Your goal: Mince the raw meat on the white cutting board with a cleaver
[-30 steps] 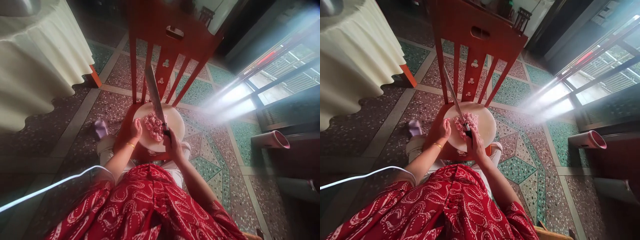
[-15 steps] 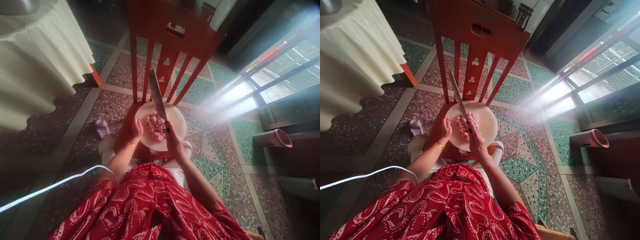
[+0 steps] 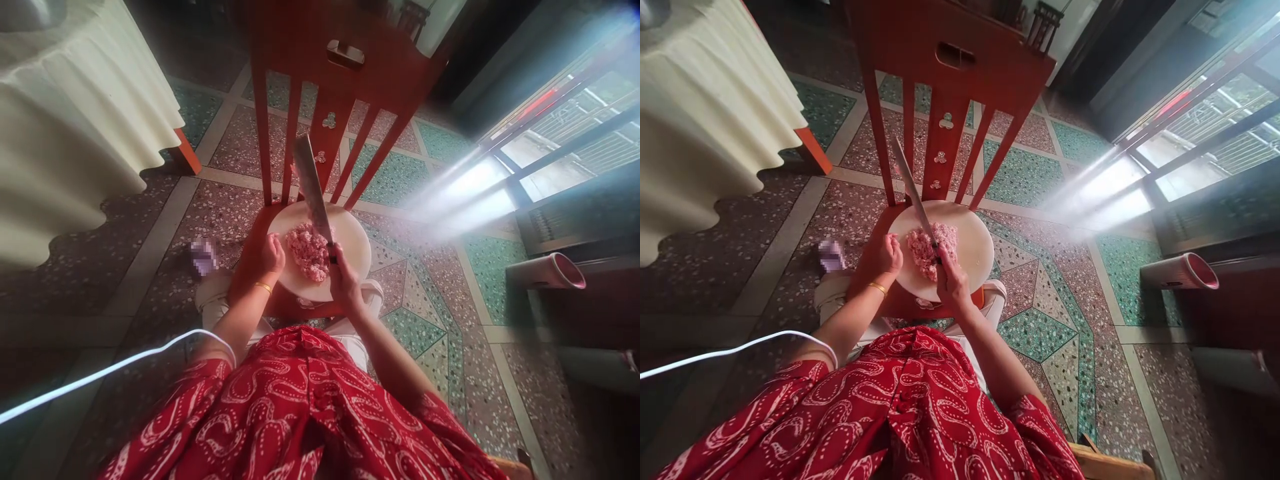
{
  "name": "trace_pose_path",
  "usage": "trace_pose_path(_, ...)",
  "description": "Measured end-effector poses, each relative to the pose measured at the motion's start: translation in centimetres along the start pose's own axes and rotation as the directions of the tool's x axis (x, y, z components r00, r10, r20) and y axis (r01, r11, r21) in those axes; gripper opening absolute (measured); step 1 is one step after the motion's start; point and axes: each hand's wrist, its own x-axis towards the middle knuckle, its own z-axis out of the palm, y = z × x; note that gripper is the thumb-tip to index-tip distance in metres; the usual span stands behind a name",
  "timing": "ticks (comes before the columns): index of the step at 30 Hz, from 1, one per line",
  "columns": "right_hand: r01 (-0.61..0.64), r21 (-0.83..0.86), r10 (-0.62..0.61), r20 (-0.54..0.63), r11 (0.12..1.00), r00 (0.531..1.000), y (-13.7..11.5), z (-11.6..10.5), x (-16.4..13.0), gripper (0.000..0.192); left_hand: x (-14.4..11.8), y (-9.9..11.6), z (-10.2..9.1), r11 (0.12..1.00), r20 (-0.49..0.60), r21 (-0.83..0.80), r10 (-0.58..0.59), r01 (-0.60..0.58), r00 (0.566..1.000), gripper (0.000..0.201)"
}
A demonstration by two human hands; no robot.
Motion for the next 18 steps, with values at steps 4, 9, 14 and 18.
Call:
trace_pose_path(4,-0.229,-0.126,0.255,0.265,0.965,0.93,2.6,1.4,-1.1,0.046,0.1,-0.3,-0.2,0.998,0.035,0.035,0.05,-0.052,0.998,0.023)
trace_pose_path(9,-0.118,-0.016,0.119,0.103,0.993,0.988,0.2,-2.5,-0.3,0.046,0.1,0.0,0.1,0.999,0.003,0.038,0.016,-0.017,1.0,0.023)
trace_pose_path(14,-0.069,-0.001,0.069,-0.053,0.998,0.996,1.2,-0.8,-0.3,0.05,-0.1,0.8,-0.1,0.999,0.014,0.025,0.019,-0.02,1.0,0.023)
trace_pose_path(18,-0.29,-0.083,0.301,0.229,0.953,0.926,3.1,1.0,-1.4,0.047,-0.2,1.3,-0.6,1.0,0.033,0.015,0.025,-0.026,0.999,0.022)
